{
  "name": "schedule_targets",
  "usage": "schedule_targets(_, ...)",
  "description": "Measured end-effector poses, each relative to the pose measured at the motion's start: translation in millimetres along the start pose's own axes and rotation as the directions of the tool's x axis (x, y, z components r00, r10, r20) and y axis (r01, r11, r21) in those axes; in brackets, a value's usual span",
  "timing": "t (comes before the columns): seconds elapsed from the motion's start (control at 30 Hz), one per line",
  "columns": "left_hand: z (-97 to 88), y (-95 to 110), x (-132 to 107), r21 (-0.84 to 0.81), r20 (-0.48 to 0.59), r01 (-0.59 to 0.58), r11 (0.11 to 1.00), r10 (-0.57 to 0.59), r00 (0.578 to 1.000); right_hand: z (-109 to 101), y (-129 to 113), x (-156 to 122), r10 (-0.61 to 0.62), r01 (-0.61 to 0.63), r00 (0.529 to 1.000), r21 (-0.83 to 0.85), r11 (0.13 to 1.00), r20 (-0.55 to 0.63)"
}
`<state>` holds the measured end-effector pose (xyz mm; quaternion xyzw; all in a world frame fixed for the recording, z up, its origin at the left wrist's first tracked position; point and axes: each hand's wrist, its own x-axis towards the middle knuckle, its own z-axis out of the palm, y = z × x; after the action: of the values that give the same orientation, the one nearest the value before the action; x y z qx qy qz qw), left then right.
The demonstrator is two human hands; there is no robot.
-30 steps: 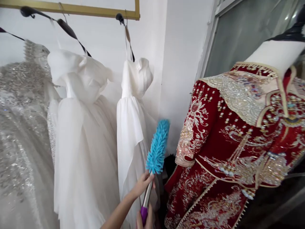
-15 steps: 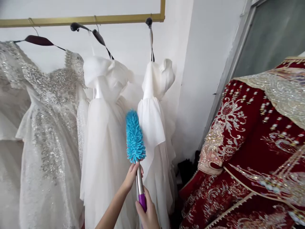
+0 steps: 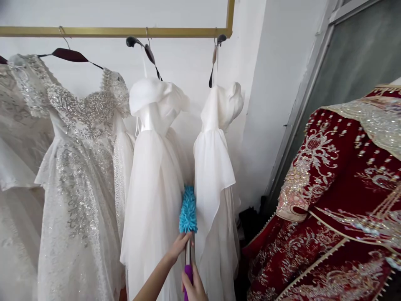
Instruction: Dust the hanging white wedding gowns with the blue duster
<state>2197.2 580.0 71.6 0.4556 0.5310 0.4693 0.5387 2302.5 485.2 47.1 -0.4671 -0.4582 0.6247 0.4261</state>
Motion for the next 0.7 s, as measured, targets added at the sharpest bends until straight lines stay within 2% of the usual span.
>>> schedule_targets(0.1,-11.8,63,-7,0.021,0.018,-0.141,0.99,0.141,0.99,20,-30,-10,-0.159,0.156,0.984,-0.043,0.987,-0.08)
schedule_targets(0.2,-23.2,122,-28,-0.001,0.115,-0.289,0.957,0.287,0.951,36,-57,-20,-0.284,0.274,0.957,-0.151,0.95,-0.053)
schedule_targets(0.27,-32.6,149,-46,-0.033,0.18,-0.359,0.933,0.359,0.916,43,-69,-26,-0.339,0.331,0.941,-0.211,0.92,0.0)
schedule_targets(0.33,-44.5,164,-63,-0.062,0.205,-0.405,0.912,0.409,0.889,52,-73,-30,-0.379,0.38,0.924,-0.245,0.892,0.053)
schedule_targets(0.4,-59.0,166,-76,-0.085,0.19,-0.437,0.896,0.445,0.875,63,-71,-34,-0.425,0.424,0.904,-0.236,0.875,0.05)
schedule_targets(0.5,-83.5,150,-88,-0.131,0.099,-0.433,0.892,0.446,0.89,81,-61,-36,-0.469,0.464,0.883,-0.165,0.87,0.011)
schedule_targets(0.57,-99.2,131,-92,-0.182,0.005,-0.393,0.901,0.4,0.916,90,-52,-35,-0.438,0.438,0.898,-0.146,0.887,0.035)
schedule_targets(0.7,-124.7,81,-96,-0.286,-0.187,-0.304,0.909,0.258,0.948,101,-25,-25,-0.294,0.321,0.94,-0.15,0.935,0.174)
